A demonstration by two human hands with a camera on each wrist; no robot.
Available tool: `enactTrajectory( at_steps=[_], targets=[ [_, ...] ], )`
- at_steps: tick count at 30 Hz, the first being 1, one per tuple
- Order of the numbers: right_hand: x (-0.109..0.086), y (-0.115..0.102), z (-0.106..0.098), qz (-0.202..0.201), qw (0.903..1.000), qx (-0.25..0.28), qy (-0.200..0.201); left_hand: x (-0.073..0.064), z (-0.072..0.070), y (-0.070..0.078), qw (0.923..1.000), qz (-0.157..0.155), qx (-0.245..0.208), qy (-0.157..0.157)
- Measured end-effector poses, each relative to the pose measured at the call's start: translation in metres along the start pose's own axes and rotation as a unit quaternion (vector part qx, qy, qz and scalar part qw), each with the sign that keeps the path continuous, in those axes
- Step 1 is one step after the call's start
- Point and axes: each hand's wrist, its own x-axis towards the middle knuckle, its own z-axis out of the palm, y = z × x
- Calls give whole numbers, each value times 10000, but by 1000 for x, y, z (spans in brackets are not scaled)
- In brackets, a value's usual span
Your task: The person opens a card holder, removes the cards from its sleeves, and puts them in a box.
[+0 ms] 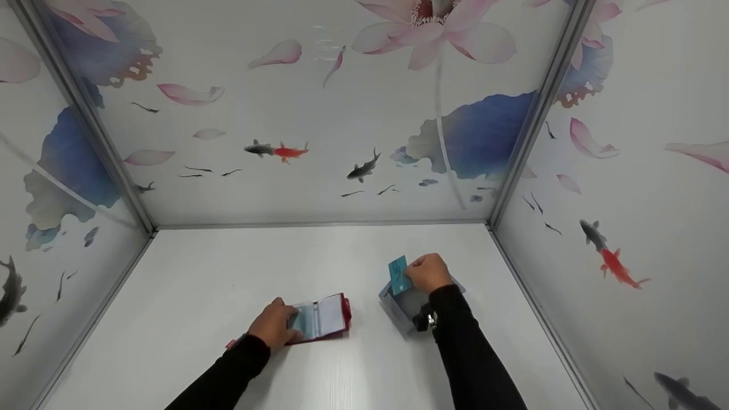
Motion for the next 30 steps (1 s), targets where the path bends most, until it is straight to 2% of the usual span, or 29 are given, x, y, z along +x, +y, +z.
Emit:
enactTrajectory(
  at_steps=[8,14,20,30],
  targets=[
    [7,26,-13,-85,9998,-154,-123,-2,-5,3,9999,-64,-99,-20],
    [9,26,-15,-221,9979,-568,-217,-1,-5,5,9999,-156,-56,-44],
    [11,29,-16,-149,9965,-714,-406,-1,-1,4,9999,-133,40,-42],
    [6,31,-20,-132,9944,-871,-587,-2,-2,1,9999,-106,-7,15]
  ],
)
